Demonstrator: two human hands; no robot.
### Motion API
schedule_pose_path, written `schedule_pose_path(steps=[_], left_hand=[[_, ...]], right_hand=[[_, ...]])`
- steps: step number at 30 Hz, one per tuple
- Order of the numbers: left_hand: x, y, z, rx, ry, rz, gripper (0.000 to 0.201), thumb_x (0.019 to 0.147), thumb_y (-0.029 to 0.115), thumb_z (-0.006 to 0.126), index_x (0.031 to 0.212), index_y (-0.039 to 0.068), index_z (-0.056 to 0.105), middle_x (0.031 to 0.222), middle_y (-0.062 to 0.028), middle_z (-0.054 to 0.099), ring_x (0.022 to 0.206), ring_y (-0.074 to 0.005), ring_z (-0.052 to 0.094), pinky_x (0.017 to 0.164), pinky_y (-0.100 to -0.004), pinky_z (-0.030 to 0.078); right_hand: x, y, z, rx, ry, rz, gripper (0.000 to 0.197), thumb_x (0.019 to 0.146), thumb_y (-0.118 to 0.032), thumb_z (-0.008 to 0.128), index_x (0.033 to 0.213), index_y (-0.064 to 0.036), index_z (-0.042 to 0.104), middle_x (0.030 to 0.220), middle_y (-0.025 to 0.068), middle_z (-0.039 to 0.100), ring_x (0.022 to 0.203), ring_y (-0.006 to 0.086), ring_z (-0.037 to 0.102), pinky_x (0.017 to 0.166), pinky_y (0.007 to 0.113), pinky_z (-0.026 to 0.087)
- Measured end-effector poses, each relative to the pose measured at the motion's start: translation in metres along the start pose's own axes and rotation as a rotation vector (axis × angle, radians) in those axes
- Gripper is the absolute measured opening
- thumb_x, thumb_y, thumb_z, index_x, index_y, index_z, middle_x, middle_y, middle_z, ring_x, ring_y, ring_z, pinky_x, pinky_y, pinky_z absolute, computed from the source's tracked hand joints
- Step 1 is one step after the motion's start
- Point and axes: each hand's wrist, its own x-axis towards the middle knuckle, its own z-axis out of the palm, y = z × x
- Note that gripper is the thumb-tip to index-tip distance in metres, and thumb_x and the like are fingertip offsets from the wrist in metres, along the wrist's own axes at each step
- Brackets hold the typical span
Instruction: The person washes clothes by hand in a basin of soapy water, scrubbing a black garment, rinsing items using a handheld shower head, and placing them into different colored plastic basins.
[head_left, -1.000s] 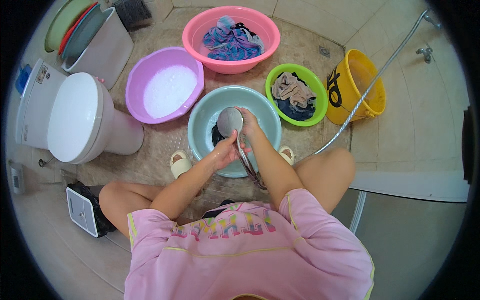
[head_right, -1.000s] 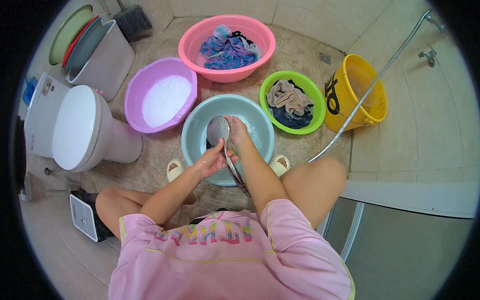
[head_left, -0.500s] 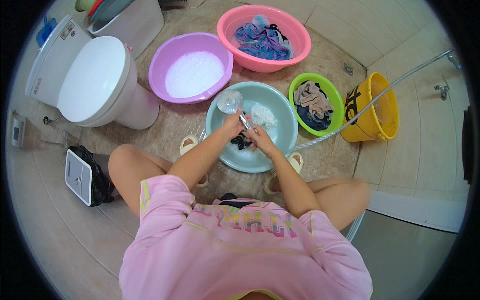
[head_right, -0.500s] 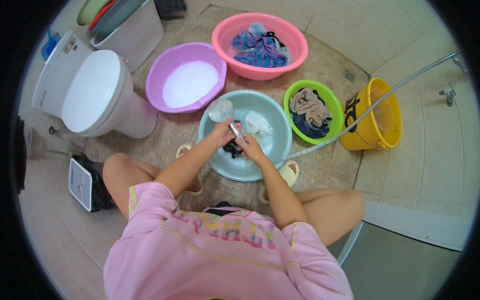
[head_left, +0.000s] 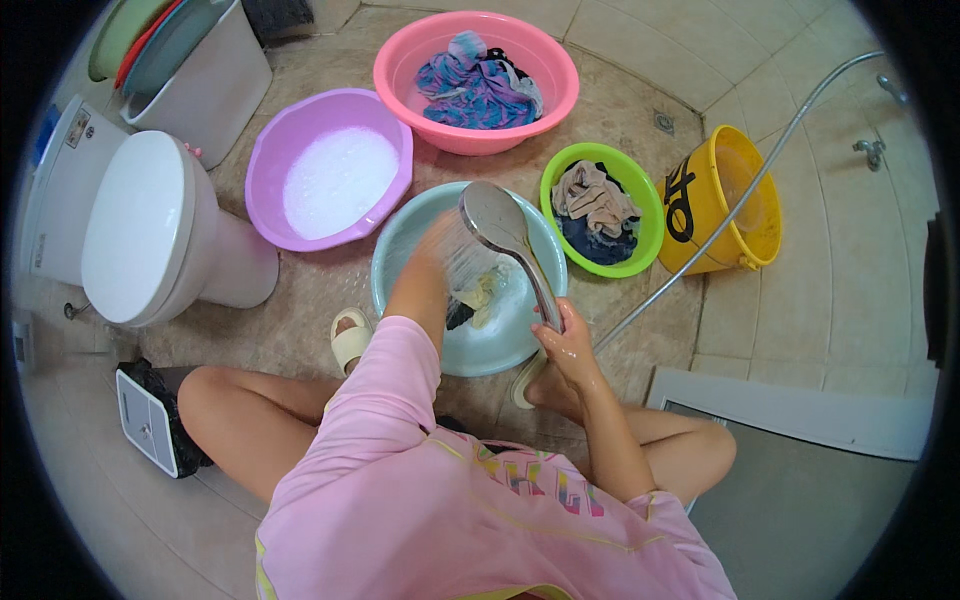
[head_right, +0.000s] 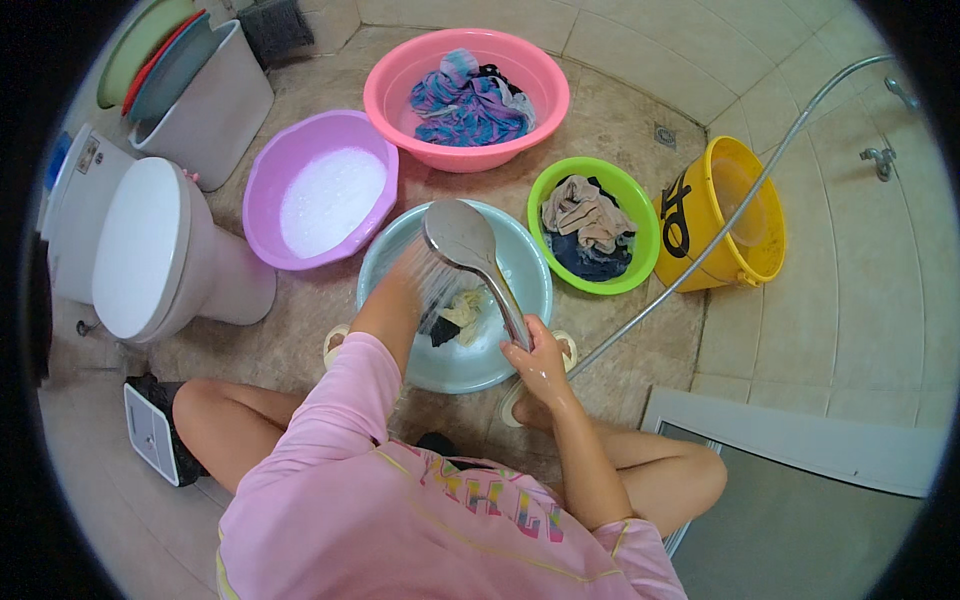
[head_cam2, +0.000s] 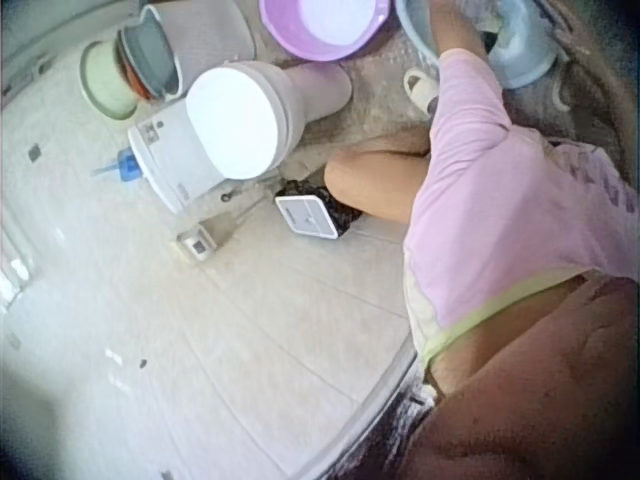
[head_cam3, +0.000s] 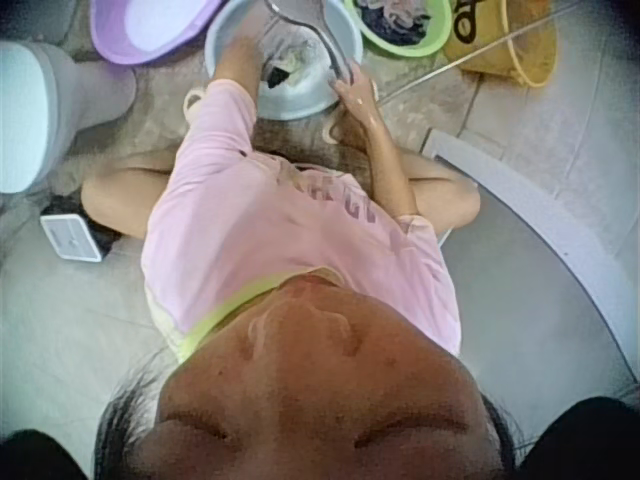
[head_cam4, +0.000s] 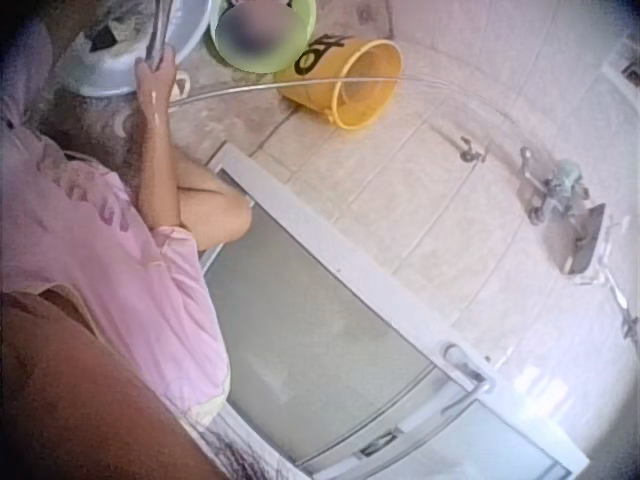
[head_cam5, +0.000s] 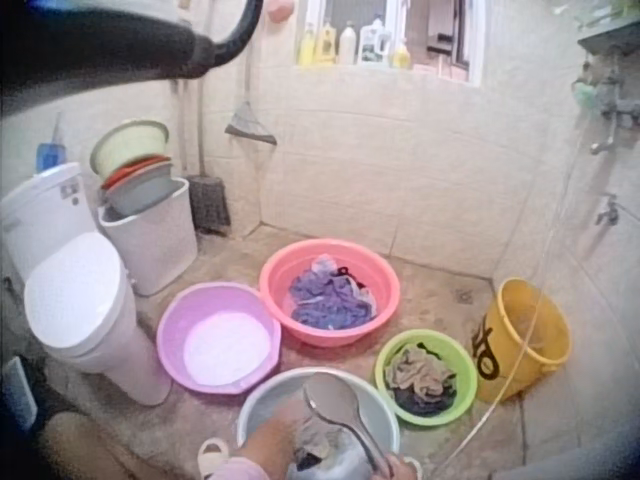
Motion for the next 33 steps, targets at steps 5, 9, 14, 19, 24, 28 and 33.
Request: schedule_pose_path(steps=[5,9,14,19,24,28,33], left_hand=[[0.001,-0.011,-0.014,0.147,0.012,-0.01,0.061,0.079,0.053,0.042,0.112,0.001,0.044,0.113,-0.0185,0.048,0.105,-0.0275,0.047,0.083,-0.0458,0.039],[-0.007,-0.018,-0.027,0.278,0.011,-0.02,0.059,0.079,0.051,0.043,0.11,0.001,0.046,0.111,-0.0186,0.049,0.104,-0.0274,0.048,0.082,-0.0449,0.04],[-0.017,-0.015,-0.049,0.42,0.008,-0.017,0.057,0.079,0.05,0.044,0.107,0.001,0.048,0.109,-0.0187,0.05,0.102,-0.0273,0.049,0.081,-0.0438,0.041],[-0.022,-0.018,-0.063,0.507,-0.005,-0.024,0.054,0.079,0.048,0.046,0.105,0.001,0.05,0.106,-0.0188,0.052,0.1,-0.0272,0.051,0.08,-0.0427,0.042],[-0.027,-0.021,-0.071,0.579,-0.016,-0.026,0.052,0.079,0.047,0.047,0.102,0.001,0.052,0.104,-0.0189,0.054,0.098,-0.0271,0.052,0.08,-0.0416,0.042],[-0.016,-0.023,-0.071,0.713,-0.033,-0.042,0.05,0.078,0.045,0.048,0.1,0.0,0.053,0.102,-0.0189,0.055,0.097,-0.027,0.053,0.079,-0.0408,0.043],[-0.014,0.0,-0.071,1.37,-0.01,-0.036,0.048,0.078,0.044,0.049,0.098,0.0,0.055,0.099,-0.019,0.056,0.095,-0.0269,0.055,0.078,-0.0397,0.044]], right_hand=[[-0.001,-0.011,0.001,0.021,-0.011,-0.061,0.024,0.071,-0.009,0.06,0.091,-0.0024,0.05,0.069,-0.0029,0.044,0.062,0.005,0.039,0.054,0.019,0.034],[-0.001,-0.021,0.006,-0.029,-0.088,-0.044,0.023,0.071,-0.008,0.06,0.091,-0.0035,0.05,0.069,-0.0032,0.043,0.062,0.0049,0.039,0.055,0.018,0.034],[0.011,-0.01,0.013,-0.117,-0.136,-0.041,0.022,0.07,-0.008,0.059,0.09,-0.0038,0.05,0.069,-0.0027,0.042,0.063,0.0059,0.039,0.056,0.019,0.034],[0.009,-0.011,0.019,-0.119,-0.21,0.037,0.021,0.07,-0.008,0.058,0.089,-0.0042,0.05,0.07,-0.0032,0.041,0.062,0.0068,0.038,0.056,0.019,0.033],[0.0,-0.004,0.025,0.03,-0.28,0.063,0.024,0.068,-0.008,0.06,0.091,-0.0057,0.052,0.066,-0.0035,0.044,0.056,0.0042,0.039,0.05,0.017,0.031],[0.003,-0.015,0.034,-0.351,-0.111,-0.129,0.025,0.067,-0.01,0.059,0.089,-0.0035,0.05,0.066,-0.0014,0.043,0.059,0.0076,0.04,0.054,0.02,0.034],[0.048,0.03,0.056,-0.304,0.013,-0.157,0.025,0.067,-0.01,0.055,0.09,-0.0027,0.05,0.066,0.0035,0.047,0.062,0.0129,0.045,0.057,0.025,0.038]])
